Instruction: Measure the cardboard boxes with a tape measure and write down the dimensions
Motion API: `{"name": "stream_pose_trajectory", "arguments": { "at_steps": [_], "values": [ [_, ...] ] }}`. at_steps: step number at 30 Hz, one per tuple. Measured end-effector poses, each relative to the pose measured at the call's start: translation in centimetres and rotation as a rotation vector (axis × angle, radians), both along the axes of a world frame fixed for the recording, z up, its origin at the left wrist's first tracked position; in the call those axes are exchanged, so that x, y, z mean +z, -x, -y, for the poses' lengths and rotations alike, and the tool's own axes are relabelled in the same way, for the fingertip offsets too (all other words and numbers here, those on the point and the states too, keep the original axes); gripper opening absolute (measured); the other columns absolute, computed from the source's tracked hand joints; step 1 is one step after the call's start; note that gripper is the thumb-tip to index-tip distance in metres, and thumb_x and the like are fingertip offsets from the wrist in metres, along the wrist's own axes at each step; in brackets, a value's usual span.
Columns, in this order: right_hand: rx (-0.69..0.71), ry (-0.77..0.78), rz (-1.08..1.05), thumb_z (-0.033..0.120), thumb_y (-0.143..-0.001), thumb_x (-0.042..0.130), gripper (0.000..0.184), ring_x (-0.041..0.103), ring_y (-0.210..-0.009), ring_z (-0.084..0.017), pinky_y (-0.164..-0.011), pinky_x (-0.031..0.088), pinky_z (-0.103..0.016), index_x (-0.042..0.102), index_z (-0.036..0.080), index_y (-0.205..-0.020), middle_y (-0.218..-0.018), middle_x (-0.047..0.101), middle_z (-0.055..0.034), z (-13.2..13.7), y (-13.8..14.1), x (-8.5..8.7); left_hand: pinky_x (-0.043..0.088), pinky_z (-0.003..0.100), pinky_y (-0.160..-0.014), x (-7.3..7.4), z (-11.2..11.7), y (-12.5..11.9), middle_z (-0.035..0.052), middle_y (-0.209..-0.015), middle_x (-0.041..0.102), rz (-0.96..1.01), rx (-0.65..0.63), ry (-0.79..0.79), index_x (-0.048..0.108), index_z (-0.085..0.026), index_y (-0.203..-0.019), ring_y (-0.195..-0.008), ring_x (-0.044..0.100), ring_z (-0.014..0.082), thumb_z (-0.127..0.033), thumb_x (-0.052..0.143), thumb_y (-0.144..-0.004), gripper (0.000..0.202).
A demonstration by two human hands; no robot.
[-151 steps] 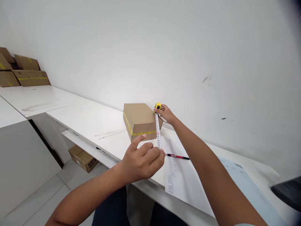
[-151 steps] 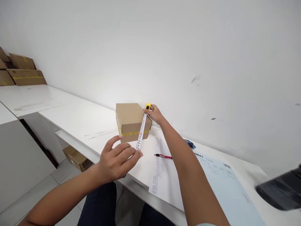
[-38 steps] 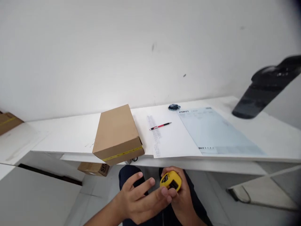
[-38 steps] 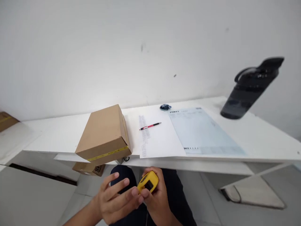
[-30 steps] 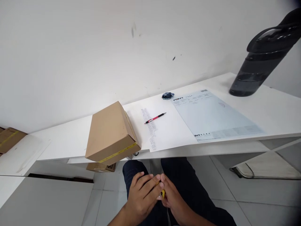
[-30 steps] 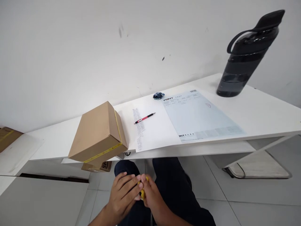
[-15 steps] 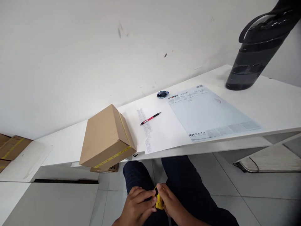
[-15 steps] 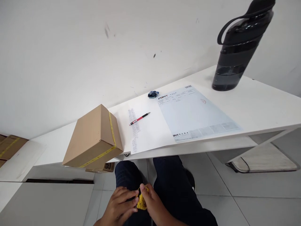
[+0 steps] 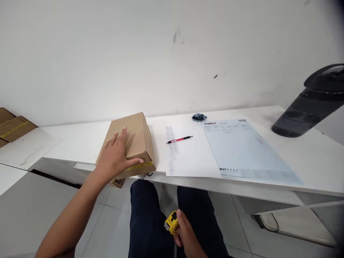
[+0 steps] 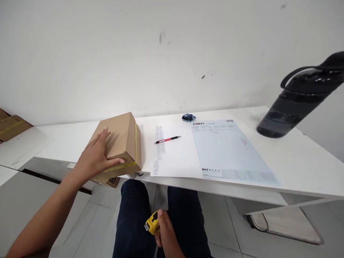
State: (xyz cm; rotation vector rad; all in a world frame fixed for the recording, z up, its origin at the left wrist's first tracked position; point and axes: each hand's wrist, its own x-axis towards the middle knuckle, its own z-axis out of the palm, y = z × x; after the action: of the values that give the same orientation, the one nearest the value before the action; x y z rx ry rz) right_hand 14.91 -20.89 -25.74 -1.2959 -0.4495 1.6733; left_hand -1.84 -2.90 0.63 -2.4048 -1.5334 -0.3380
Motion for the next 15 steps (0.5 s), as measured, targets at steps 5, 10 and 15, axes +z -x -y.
{"name": "stream_pose_trajectory", "arguments": {
  "at_steps": [5, 10, 15],
  "values": [
    [-0.001, -0.011, 0.039, 0.102, -0.058, 0.047, 0.083, 0.032, -0.031, -0.005, -0.038, 0.018, -0.021, 0.053, 0.022, -0.078, -0.047, 0.049, 0.0064, -0.1, 0.1, -1.3, 0.038, 0.052, -0.12, 0.2, -0.9, 4.4, 0.0059, -0.158, 0.047, 0.114, -0.004, 0.109, 0.048, -0.029, -0.152, -0.146, 0.043, 0.0373, -0.086, 0.061, -0.073, 0.098],
    [0.011, -0.086, 0.049, 0.099, -0.067, 0.045, 0.079, 0.033, -0.032, -0.005, -0.038, 0.022, -0.019, 0.052, 0.021, -0.079, -0.049, 0.051, 0.0065, -0.1, -0.1, -0.5, 0.044, 0.05, -0.114, 0.1, -0.6, 10.0, 0.0041, -0.15, 0.056, 0.52, 0.095, 0.089, 0.058, -0.031, -0.143, -0.137, 0.052, 0.0381, -0.08, 0.067, -0.071, 0.088],
    [0.072, -0.163, 0.019, 0.097, -0.067, 0.05, 0.077, 0.033, -0.029, -0.004, -0.036, 0.018, -0.019, 0.052, 0.021, -0.082, -0.053, 0.055, 0.0052, 0.1, 0.9, 0.6, 0.057, 0.045, -0.085, -2.7, -0.8, 15.5, 0.0101, -0.087, 0.072, 0.908, 0.359, -0.086, 0.07, -0.016, -0.088, -0.097, 0.065, 0.0364, -0.098, 0.055, -0.054, 0.09]
  ]
}}
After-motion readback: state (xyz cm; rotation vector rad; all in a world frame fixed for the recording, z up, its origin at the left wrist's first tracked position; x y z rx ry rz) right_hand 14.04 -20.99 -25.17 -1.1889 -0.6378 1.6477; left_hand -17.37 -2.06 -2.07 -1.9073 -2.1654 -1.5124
